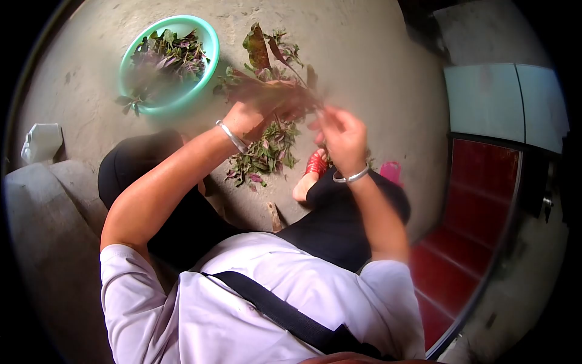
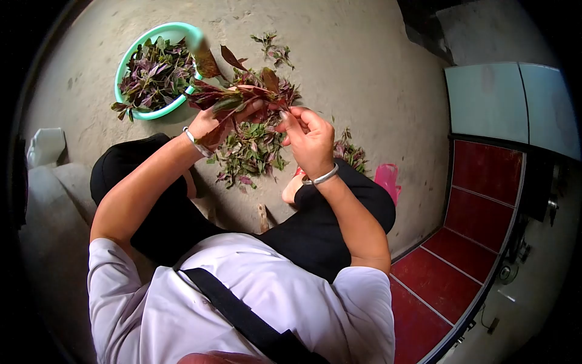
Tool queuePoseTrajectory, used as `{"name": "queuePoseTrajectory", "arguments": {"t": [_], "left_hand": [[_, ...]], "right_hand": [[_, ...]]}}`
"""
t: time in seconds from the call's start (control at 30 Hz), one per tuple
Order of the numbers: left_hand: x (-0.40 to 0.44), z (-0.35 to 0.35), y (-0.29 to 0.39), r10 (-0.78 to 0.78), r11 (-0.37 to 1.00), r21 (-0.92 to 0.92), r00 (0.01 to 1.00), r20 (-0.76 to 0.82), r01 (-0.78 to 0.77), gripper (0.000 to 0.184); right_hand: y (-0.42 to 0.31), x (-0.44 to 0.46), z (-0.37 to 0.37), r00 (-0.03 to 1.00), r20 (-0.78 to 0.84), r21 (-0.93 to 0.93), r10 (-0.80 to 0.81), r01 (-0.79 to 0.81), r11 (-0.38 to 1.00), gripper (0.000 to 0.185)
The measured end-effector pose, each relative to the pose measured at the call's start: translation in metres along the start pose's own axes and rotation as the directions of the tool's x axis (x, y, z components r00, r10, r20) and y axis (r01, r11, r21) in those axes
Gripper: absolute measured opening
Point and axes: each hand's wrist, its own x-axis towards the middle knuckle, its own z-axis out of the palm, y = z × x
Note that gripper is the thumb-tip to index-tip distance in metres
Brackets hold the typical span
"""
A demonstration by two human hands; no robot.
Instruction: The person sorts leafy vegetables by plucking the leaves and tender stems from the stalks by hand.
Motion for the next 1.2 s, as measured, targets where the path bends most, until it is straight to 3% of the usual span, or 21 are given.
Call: {"name": "queuePoseTrajectory", "arguments": {"t": [0.17,0.23,0.33,0.43,0.57,0.9,1.0,1.2], "left_hand": [[0.001,0.004,0.007,-0.293,0.926,-0.260,0.955,-0.040,0.273,0.027],[0.000,0.006,0.012,-0.202,0.979,-0.024,0.976,-0.077,0.201,0.019],[-0.001,0.010,0.008,-0.217,0.976,-0.070,0.963,-0.158,0.208,0.013],[0.002,0.015,0.022,-0.270,0.962,-0.084,0.954,-0.133,0.261,0.012],[0.001,0.015,0.020,-0.206,0.975,-0.114,0.970,-0.126,0.192,0.010],[-0.002,0.015,0.023,-0.188,0.979,-0.090,0.979,-0.077,0.181,0.012],[-0.004,0.013,0.031,-0.167,0.983,0.068,0.985,-0.029,0.169,0.016],[-0.002,0.015,0.030,-0.103,0.994,0.037,0.994,-0.039,0.104,0.027]], "right_hand": [[-0.003,0.001,-0.003,0.996,0.069,0.091,0.061,-0.068,0.994,0.015],[-0.004,0.001,-0.004,0.987,0.126,0.141,0.102,-0.120,0.983,0.016],[0.001,0.002,-0.005,0.959,0.219,0.249,0.181,-0.234,0.940,0.018],[0.005,0.001,-0.006,0.924,0.295,0.324,0.243,-0.336,0.884,0.018],[-0.001,0.003,-0.007,0.880,0.325,0.408,0.346,-0.461,0.788,0.023],[-0.006,0.007,-0.012,0.879,0.333,0.416,0.340,-0.461,0.784,0.016],[-0.005,0.007,-0.014,0.886,0.310,0.406,0.344,-0.450,0.795,0.017],[0.000,0.006,-0.015,0.943,0.225,0.317,0.244,-0.307,0.897,0.018]]}}
